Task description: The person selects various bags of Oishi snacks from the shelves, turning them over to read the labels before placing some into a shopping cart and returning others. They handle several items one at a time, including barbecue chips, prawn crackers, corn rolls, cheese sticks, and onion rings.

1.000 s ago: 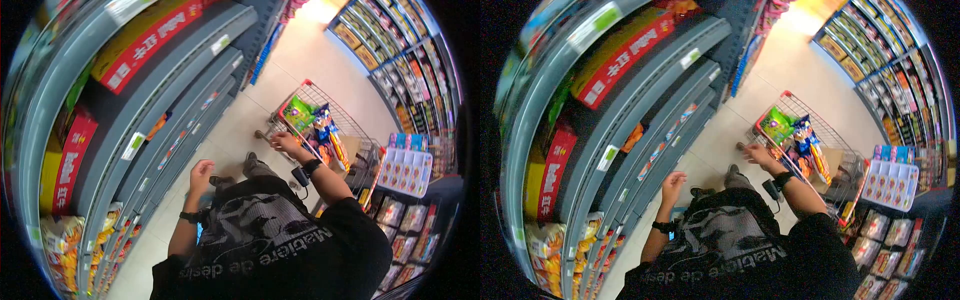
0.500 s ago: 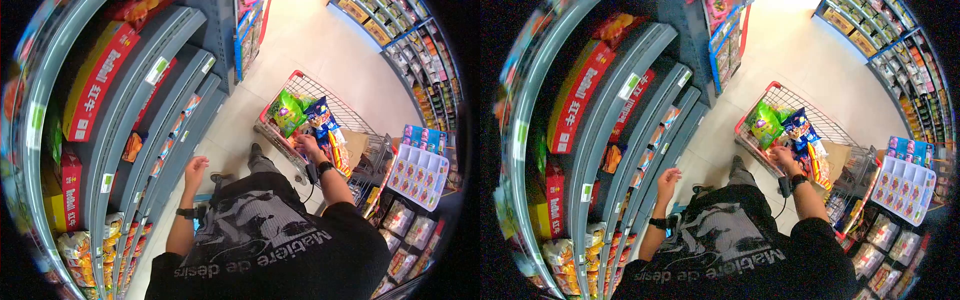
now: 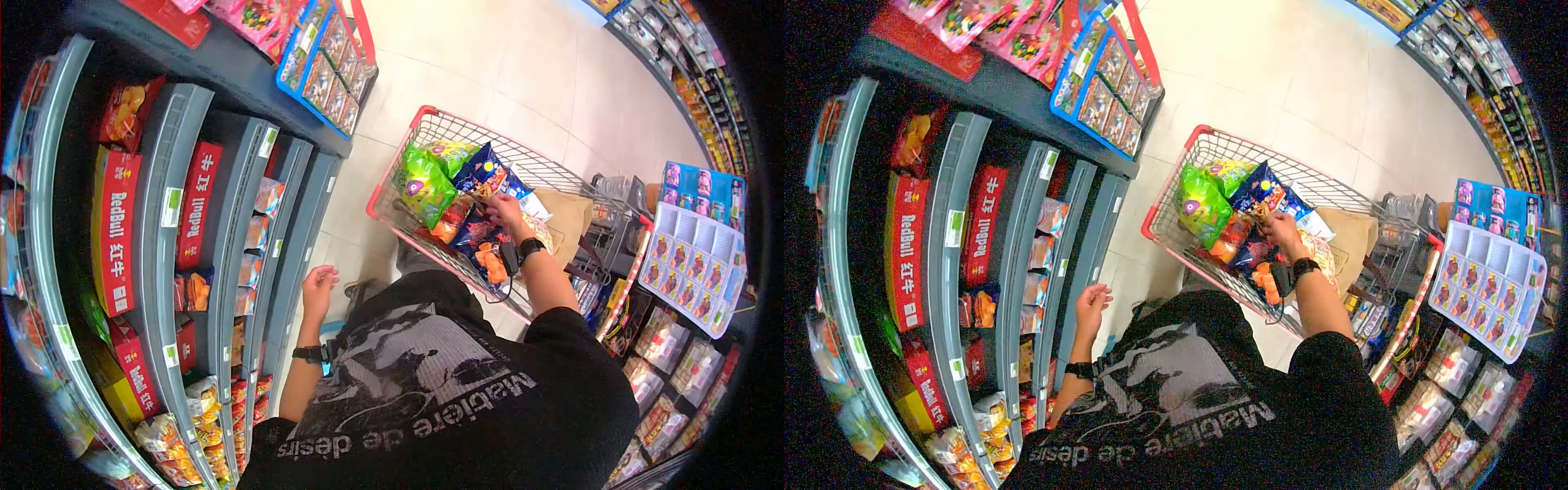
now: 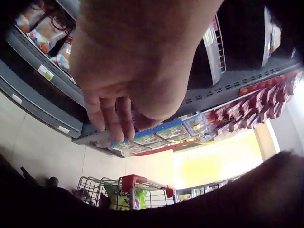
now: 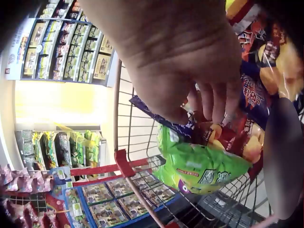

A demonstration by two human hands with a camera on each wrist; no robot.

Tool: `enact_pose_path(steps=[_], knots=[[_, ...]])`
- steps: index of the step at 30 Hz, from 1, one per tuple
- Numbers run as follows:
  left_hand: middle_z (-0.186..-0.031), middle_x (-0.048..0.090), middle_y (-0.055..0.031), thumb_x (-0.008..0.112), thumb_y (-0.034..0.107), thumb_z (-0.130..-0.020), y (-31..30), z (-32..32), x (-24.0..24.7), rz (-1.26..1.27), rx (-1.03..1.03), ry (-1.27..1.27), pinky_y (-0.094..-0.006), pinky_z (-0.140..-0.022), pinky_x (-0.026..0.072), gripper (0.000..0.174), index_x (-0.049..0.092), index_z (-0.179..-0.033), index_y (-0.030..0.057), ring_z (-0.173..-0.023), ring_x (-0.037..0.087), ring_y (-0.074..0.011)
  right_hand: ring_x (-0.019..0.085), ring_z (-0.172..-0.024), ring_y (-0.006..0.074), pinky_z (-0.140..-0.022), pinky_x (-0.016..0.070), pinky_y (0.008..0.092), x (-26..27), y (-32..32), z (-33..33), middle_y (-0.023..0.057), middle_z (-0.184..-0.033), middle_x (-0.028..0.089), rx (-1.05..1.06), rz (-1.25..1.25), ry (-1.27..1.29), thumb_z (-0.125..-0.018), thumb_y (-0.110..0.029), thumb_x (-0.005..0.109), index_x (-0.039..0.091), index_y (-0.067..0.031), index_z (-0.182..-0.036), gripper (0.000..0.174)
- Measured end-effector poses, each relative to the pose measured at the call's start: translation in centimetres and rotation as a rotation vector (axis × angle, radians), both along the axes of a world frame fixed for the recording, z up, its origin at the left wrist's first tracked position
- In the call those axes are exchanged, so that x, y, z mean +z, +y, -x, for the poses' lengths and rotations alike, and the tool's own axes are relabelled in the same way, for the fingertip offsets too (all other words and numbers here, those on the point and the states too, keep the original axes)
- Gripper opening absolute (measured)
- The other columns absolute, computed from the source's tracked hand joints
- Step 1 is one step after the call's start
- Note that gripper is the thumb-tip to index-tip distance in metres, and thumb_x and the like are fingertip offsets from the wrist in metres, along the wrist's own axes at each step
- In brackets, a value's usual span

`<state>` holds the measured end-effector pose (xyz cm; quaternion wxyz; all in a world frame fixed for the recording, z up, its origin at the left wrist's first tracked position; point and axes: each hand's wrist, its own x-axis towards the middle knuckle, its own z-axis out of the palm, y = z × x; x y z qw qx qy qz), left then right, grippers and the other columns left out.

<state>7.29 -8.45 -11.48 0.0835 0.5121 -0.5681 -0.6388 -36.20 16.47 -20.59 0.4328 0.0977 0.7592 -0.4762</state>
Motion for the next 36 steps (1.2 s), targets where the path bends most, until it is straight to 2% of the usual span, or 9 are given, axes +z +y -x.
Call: enact_pose_path(steps=[6, 12, 16, 20, 24, 27, 28, 33, 36], knots=[[-0.102, 0.066, -0.0072, 0.052, 0.013, -0.092, -0.2, 3.0, 1.1, 0.031, -0.072, -0.014, -0.0271, -0.072, 0.0476, 0.020, 0.057, -0.110, 0.0044, -0.085, 0.064, -0.0155, 0.063, -0.074, 0.0165, -0.051, 0.0488, 0.0275, -1.3, -0.6, 5.8, 0.0094, -0.088, 0.066, -0.013, -0.033, 0.299, -0.073, -0.027, 0.075, 0.060, 0.0028, -0.107, 0.048], [-0.101, 0.066, -0.0070, 0.052, 0.012, -0.093, -0.2, 3.2, 1.9, 0.045, -0.070, -0.071, -0.0273, -0.072, 0.0478, 0.020, 0.058, -0.110, 0.0046, -0.086, 0.064, -0.0156, 0.062, -0.092, 0.0220, -0.076, 0.0521, 0.0301, -4.2, 0.3, 8.5, 0.0154, -0.106, 0.063, 0.154, -0.198, 0.534, -0.074, -0.028, 0.076, 0.051, 0.0031, -0.122, 0.063], [-0.101, 0.066, -0.0071, 0.052, 0.013, -0.093, 0.5, 3.2, 1.9, 0.038, -0.099, -0.075, -0.0274, -0.073, 0.0477, 0.020, 0.057, -0.111, 0.0047, -0.086, 0.064, -0.0157, 0.053, -0.114, 0.0353, -0.098, 0.0417, 0.0377, 0.2, -2.1, 6.9, 0.0270, -0.123, 0.054, 0.384, -0.136, 0.710, -0.072, -0.028, 0.076, 0.045, 0.0073, -0.128, 0.074], [-0.100, 0.066, -0.0070, 0.052, 0.011, -0.092, 1.0, 3.4, 2.2, 0.022, -0.093, -0.064, -0.0267, -0.072, 0.0469, 0.020, 0.058, -0.110, 0.0041, -0.086, 0.064, -0.0155, 0.053, -0.114, 0.0368, -0.098, 0.0413, 0.0396, -2.6, -4.4, 7.1, 0.0250, -0.122, 0.055, 0.414, -0.103, 0.673, -0.073, -0.029, 0.075, 0.045, 0.0039, -0.130, 0.072], [-0.100, 0.066, -0.0077, 0.054, 0.007, -0.091, 1.2, 3.0, 2.6, 0.015, -0.053, -0.052, -0.0255, -0.070, 0.0460, 0.019, 0.058, -0.108, 0.0028, -0.087, 0.065, -0.0154, 0.058, -0.104, 0.0357, -0.089, 0.0456, 0.0416, -2.2, -6.0, 6.6, 0.0204, -0.112, 0.062, 0.427, -0.182, 0.809, -0.080, -0.018, 0.066, 0.053, -0.0058, -0.124, 0.047], [-0.100, 0.066, -0.0083, 0.054, 0.006, -0.091, 1.3, 2.2, 2.7, 0.022, -0.037, -0.045, -0.0260, -0.071, 0.0467, 0.019, 0.058, -0.108, 0.0025, -0.087, 0.065, -0.0161, 0.060, -0.097, 0.0356, -0.084, 0.0469, 0.0428, -3.0, -5.9, 6.6, 0.0212, -0.103, 0.063, 0.451, -0.139, 0.707, -0.081, -0.016, 0.065, 0.061, -0.0053, -0.112, 0.034], [-0.099, 0.066, -0.0085, 0.054, 0.006, -0.091, 1.3, 2.0, 2.6, 0.025, -0.034, -0.042, -0.0262, -0.071, 0.0470, 0.019, 0.058, -0.108, 0.0024, -0.087, 0.065, -0.0164, 0.061, -0.090, 0.0363, -0.080, 0.0479, 0.0436, -2.6, -5.5, 6.2, 0.0217, -0.093, 0.063, 0.489, -0.168, 0.878, -0.080, -0.013, 0.064, 0.065, -0.0040, -0.100, 0.021], [-0.099, 0.066, -0.0105, 0.054, 0.004, -0.089, 2.0, 1.2, 2.5, 0.025, -0.016, 0.011, -0.0284, -0.078, 0.0494, 0.019, 0.058, -0.108, 0.0004, -0.088, 0.064, -0.0173, 0.061, -0.082, 0.0393, -0.074, 0.0480, 0.0442, -2.7, -4.4, 5.4, 0.0227, -0.088, 0.063, 0.539, -0.104, 0.881, -0.081, -0.010, 0.062, 0.062, 0.0006, -0.091, 0.014], [-0.099, 0.065, -0.0113, 0.054, 0.002, -0.089, 2.3, 0.5, 2.8, 0.028, -0.013, 0.042, -0.0291, -0.080, 0.0501, 0.019, 0.058, -0.107, -0.0008, -0.089, 0.064, -0.0173, 0.062, -0.074, 0.0328, -0.068, 0.0479, 0.0408, -5.4, -3.2, 5.9, 0.0198, -0.082, 0.061, 0.458, -0.119, 0.823, -0.086, -0.012, 0.054, 0.058, 0.0001, -0.091, 0.014]])
